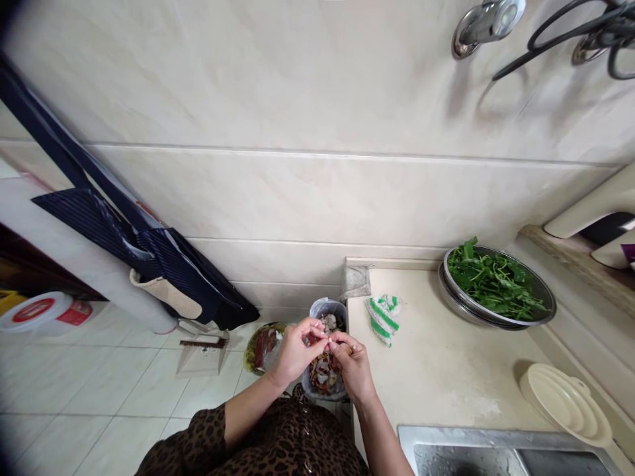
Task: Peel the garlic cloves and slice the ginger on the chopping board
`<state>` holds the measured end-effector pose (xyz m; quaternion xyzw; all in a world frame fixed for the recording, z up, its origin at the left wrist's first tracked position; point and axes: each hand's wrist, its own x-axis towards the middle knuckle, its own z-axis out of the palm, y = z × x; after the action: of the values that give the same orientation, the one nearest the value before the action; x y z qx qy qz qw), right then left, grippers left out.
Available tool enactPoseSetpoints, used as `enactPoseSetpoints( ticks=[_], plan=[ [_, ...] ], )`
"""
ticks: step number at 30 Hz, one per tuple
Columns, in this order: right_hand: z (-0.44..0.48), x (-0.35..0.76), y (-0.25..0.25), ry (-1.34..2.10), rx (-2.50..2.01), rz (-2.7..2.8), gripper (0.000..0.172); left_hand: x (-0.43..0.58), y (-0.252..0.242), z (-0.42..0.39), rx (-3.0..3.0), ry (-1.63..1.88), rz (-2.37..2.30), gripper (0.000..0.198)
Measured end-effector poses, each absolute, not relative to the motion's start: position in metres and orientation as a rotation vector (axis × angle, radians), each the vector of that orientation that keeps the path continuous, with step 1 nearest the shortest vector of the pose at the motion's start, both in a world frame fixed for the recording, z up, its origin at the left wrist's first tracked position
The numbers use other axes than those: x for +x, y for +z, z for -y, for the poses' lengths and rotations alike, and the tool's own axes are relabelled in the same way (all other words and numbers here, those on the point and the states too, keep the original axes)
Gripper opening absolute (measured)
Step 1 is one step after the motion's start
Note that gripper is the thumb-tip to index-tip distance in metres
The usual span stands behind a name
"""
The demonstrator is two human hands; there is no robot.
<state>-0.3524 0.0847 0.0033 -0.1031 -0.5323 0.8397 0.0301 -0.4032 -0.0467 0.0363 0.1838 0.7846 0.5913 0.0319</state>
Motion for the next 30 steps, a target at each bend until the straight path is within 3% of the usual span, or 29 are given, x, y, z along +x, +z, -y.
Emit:
enactPoseSetpoints(
  ticks=[8,21,30],
  plan=[
    [-0.084,-0.351,0.018,2.263,-0.208,1.896,0.017,-0.399,0.044,0.044,0.61,1.838,-2.484,0.018],
    [-0.09,-0.352,0.011,2.757,-0.352,1.359,0.024,-0.394,0.043,0.044,0.744,1.902,-2.502,0.023],
    [-0.089,-0.35,0.01,2.76,-0.406,1.382,0.025,-0.39,0.044,0.046,0.828,1.821,-2.584,0.011]
  ],
)
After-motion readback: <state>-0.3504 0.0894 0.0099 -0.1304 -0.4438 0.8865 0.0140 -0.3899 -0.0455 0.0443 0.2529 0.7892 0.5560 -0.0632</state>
